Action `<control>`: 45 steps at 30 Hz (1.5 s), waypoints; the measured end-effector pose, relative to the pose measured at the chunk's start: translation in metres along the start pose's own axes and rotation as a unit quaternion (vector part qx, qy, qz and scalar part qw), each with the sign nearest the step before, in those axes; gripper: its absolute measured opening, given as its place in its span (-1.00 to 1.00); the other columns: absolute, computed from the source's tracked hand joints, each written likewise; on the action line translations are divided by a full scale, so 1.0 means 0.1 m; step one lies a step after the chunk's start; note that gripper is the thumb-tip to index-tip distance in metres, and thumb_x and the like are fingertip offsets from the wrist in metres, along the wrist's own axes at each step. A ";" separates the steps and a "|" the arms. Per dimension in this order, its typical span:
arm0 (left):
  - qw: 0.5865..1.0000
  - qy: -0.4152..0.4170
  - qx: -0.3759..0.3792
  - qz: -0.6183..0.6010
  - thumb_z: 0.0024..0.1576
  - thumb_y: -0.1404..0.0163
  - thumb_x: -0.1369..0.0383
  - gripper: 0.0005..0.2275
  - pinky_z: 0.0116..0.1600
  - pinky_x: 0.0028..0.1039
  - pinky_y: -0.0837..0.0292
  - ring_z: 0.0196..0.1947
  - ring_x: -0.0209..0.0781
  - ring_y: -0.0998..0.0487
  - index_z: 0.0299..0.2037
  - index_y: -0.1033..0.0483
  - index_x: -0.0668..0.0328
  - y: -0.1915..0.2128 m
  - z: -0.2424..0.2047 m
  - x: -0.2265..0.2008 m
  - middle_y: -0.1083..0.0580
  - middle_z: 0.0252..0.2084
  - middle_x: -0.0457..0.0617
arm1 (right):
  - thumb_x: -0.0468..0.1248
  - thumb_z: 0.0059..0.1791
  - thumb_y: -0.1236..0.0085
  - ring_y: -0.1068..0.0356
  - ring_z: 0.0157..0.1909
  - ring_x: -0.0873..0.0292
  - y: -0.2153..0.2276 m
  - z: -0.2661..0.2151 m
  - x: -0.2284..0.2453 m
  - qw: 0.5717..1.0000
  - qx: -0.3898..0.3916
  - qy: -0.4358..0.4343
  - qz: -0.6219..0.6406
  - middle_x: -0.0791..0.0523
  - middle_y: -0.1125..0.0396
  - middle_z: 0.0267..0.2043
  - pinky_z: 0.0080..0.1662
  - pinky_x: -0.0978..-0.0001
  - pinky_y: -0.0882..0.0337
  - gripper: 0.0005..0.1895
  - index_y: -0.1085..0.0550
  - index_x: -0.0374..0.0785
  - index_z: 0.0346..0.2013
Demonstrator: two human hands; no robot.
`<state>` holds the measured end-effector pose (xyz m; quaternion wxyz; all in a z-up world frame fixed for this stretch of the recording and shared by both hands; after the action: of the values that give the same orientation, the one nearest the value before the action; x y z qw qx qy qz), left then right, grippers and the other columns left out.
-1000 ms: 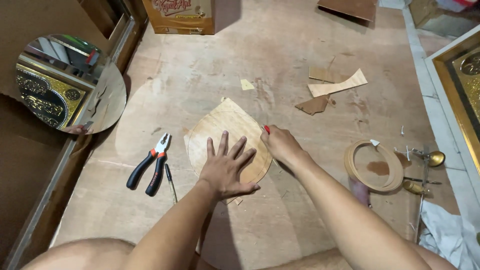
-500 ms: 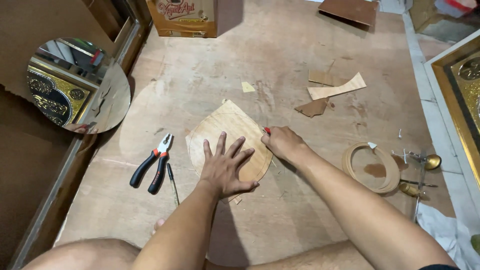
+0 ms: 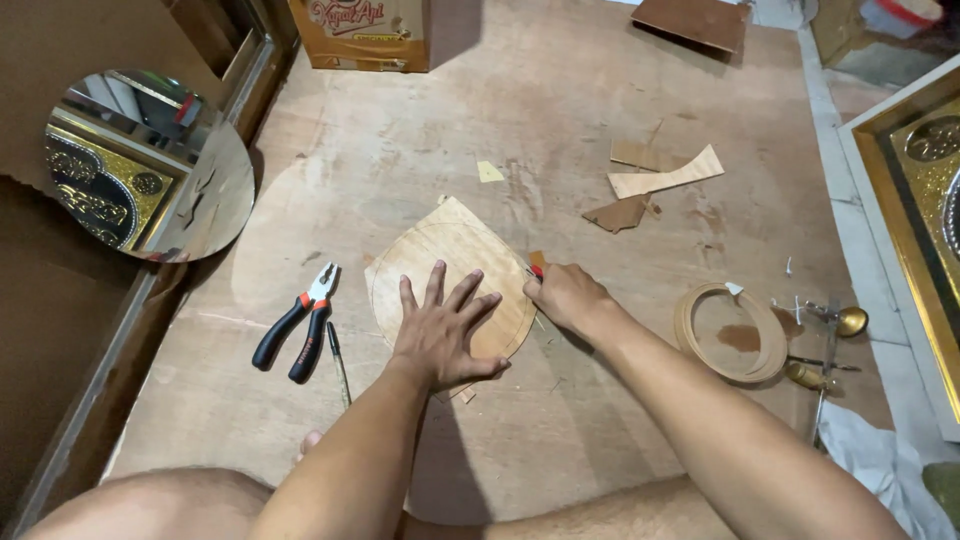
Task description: Tracing a circular template onto a plywood sheet and cutting it out using a utility knife.
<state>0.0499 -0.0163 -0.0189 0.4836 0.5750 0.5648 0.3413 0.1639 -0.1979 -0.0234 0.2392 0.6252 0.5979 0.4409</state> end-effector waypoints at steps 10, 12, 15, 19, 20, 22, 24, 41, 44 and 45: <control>1.000 0.003 -0.003 -0.005 -0.01 0.18 -0.48 -0.11 0.61 0.58 0.26 0.76 0.26 0.28 0.61 -0.08 -0.66 0.01 0.00 0.02 0.07 0.76 -0.35 | 0.19 0.13 0.16 -0.52 0.36 -0.29 -0.08 0.03 0.00 1.000 -0.001 -0.009 0.015 -0.28 -0.56 0.19 0.24 -0.25 -0.56 -0.27 -0.64 -0.34 0.19; 1.000 -0.001 -0.003 -0.008 -0.01 0.19 -0.47 -0.12 0.60 0.59 0.25 0.76 0.27 0.27 0.62 -0.07 -0.66 0.02 -0.02 -0.01 0.07 0.76 -0.34 | 0.19 0.14 0.18 -0.50 0.39 -0.27 -0.14 0.06 -0.10 1.000 0.000 -0.027 0.015 -0.22 -0.57 0.20 0.28 -0.26 -0.53 -0.30 -0.66 -0.25 0.19; 1.000 0.001 -0.006 -0.004 -0.01 0.20 -0.48 -0.11 0.60 0.61 0.26 0.76 0.27 0.29 0.61 -0.07 -0.65 -0.02 0.03 -0.01 0.09 0.76 -0.35 | 0.20 0.13 0.18 -0.51 0.38 -0.25 -0.19 0.11 -0.20 0.999 0.004 -0.034 0.013 -0.20 -0.57 0.20 0.27 -0.25 -0.54 -0.30 -0.67 -0.21 0.18; 1.000 0.000 -0.004 -0.004 -0.01 0.21 -0.49 -0.11 0.60 0.61 0.26 0.76 0.26 0.29 0.61 -0.06 -0.66 0.00 -0.01 0.01 0.09 0.76 -0.35 | 0.21 0.14 0.17 -0.50 0.38 -0.26 -0.18 0.03 -0.14 0.999 0.001 -0.030 0.030 -0.20 -0.58 0.19 0.27 -0.26 -0.53 -0.32 -0.68 -0.16 0.18; 1.000 0.001 -0.003 -0.003 -0.01 0.20 -0.49 -0.11 0.60 0.61 0.25 0.76 0.27 0.29 0.61 -0.07 -0.66 0.01 -0.03 0.01 0.08 0.76 -0.35 | 0.19 0.16 0.19 -0.50 0.38 -0.28 -0.16 -0.01 -0.09 1.000 0.002 -0.024 0.019 -0.23 -0.57 0.20 0.26 -0.27 -0.54 -0.32 -0.68 -0.21 0.18; 1.000 -0.001 -0.002 -0.006 0.00 0.20 -0.49 -0.12 0.60 0.61 0.24 0.76 0.27 0.28 0.62 -0.07 -0.65 0.01 -0.02 -0.08 0.08 0.76 -0.34 | 0.16 0.17 0.20 -0.50 0.38 -0.30 -0.14 0.03 -0.08 1.000 0.003 -0.022 0.006 -0.25 -0.57 0.21 0.26 -0.28 -0.54 -0.31 -0.68 -0.25 0.18; 0.998 0.048 -0.029 -0.034 0.00 0.23 -0.51 -0.10 0.58 0.64 0.21 0.75 0.35 0.28 0.62 -0.08 -0.59 0.03 -0.03 -0.08 0.07 0.76 -0.27 | 0.25 0.19 0.31 -0.51 0.35 -0.35 -0.18 0.21 -0.01 1.000 -0.010 -0.002 0.017 -0.27 -0.55 0.19 0.23 -0.39 -0.52 -0.23 -0.60 -0.28 0.24; 0.993 0.094 -0.033 -0.065 0.02 0.21 -0.48 -0.13 0.55 0.62 0.19 0.76 0.34 0.28 0.61 -0.12 -0.61 0.09 -0.05 -0.05 0.04 0.77 -0.29 | 0.20 0.14 0.19 -0.52 0.36 -0.27 0.08 0.11 0.24 1.000 0.005 0.000 -0.023 -0.21 -0.57 0.22 0.26 -0.27 -0.54 -0.30 -0.64 -0.25 0.20; 0.993 0.094 -0.036 -0.063 0.02 0.20 -0.47 -0.12 0.55 0.62 0.19 0.76 0.33 0.27 0.62 -0.11 -0.60 0.09 -0.04 -0.06 0.05 0.77 -0.29 | 0.20 0.13 0.19 -0.52 0.36 -0.28 0.06 0.11 0.19 1.000 0.004 -0.004 -0.030 -0.22 -0.57 0.22 0.26 -0.26 -0.54 -0.27 -0.65 -0.28 0.18; 0.993 0.095 -0.032 -0.063 0.02 0.20 -0.47 -0.12 0.54 0.63 0.19 0.76 0.33 0.27 0.62 -0.10 -0.58 0.07 -0.06 -0.06 0.05 0.77 -0.29 | 0.20 0.13 0.18 -0.52 0.36 -0.29 0.01 0.12 0.16 1.000 0.007 -0.004 -0.029 -0.24 -0.56 0.22 0.26 -0.27 -0.54 -0.26 -0.66 -0.31 0.18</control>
<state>0.0460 -0.0207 -0.0101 0.4663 0.4874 0.6323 0.3811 0.1729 -0.1797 -0.0244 0.2498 0.6113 0.6179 0.4268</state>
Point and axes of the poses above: each hand's wrist, its own z-axis towards the middle knuckle, its own y-axis out of the back of the hand, x = y × z, the point moved 7 cm from there along z, towards the middle knuckle
